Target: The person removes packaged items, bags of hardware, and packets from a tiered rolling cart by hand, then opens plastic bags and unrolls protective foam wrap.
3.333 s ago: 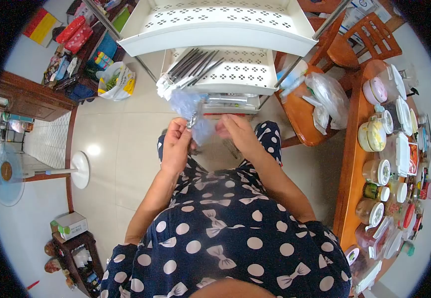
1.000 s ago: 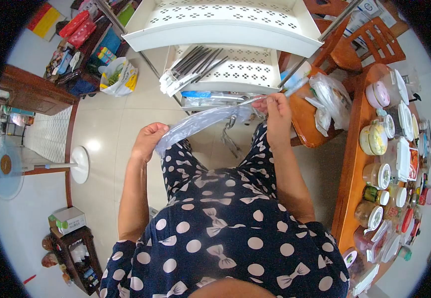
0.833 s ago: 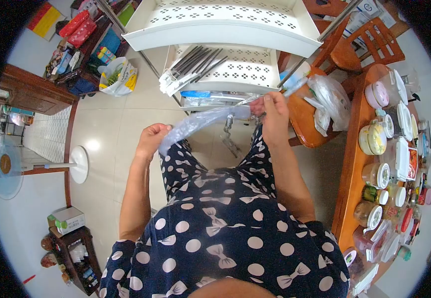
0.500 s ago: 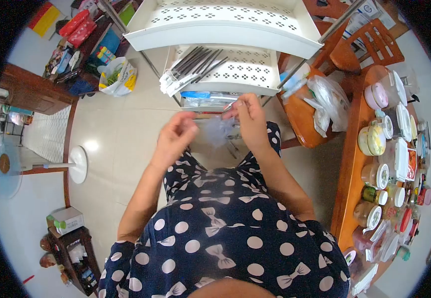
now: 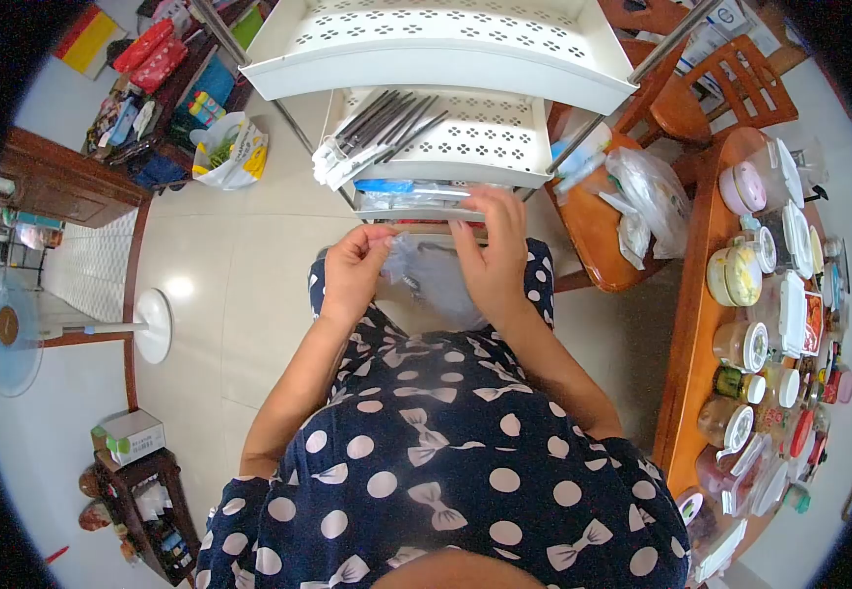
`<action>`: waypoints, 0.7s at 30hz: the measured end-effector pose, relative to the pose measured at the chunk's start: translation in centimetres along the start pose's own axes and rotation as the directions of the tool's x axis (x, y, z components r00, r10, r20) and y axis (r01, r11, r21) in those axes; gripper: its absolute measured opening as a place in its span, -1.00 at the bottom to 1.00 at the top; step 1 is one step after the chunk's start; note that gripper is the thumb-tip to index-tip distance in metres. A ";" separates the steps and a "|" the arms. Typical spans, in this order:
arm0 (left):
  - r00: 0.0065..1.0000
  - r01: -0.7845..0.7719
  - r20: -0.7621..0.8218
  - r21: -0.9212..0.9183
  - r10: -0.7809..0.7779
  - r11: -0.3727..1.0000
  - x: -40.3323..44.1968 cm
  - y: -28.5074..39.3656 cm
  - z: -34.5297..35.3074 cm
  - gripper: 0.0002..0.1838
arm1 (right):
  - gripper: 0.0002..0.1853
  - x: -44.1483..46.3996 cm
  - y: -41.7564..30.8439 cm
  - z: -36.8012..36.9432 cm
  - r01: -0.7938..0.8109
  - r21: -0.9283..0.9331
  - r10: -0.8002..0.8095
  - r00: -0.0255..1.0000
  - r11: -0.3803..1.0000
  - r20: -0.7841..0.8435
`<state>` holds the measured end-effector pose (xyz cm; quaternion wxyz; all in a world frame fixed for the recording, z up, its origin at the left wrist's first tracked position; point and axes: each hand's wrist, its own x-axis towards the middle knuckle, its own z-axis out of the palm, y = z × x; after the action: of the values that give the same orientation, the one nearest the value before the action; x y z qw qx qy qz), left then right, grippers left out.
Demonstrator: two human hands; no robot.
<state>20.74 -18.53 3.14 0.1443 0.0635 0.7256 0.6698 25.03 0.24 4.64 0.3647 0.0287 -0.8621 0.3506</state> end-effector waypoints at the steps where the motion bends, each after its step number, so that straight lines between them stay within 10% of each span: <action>1: 0.999 -0.037 -0.022 0.011 0.037 0.999 0.1 -0.3 0.1 -0.88 | -0.78 -0.5 -0.3 -0.3 -0.005 0.056 0.003 0.999 0.998 0.035; 4: 0.989 -0.135 -0.058 0.017 0.135 0.991 0.1 -0.5 0.9 -0.88 | -0.72 -1.8 -1.7 0.6 -0.547 0.348 0.324 0.786 0.761 0.527; 13: 0.998 -0.014 -0.064 -0.351 -0.009 0.936 -0.2 0.3 0.7 -0.86 | -0.87 -3.5 0.2 3.3 -0.712 0.574 0.382 0.702 0.405 0.602; 21: 0.997 0.055 -0.033 -0.339 -0.071 0.939 -0.4 -0.2 -0.2 -0.78 | -0.88 -3.8 0.6 3.3 -0.610 0.428 0.407 0.779 0.667 0.477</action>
<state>21.08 -18.87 2.99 0.1581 -0.0005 0.6047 0.7806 25.67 -2.20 0.22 0.0699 -0.0513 -0.7410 0.6658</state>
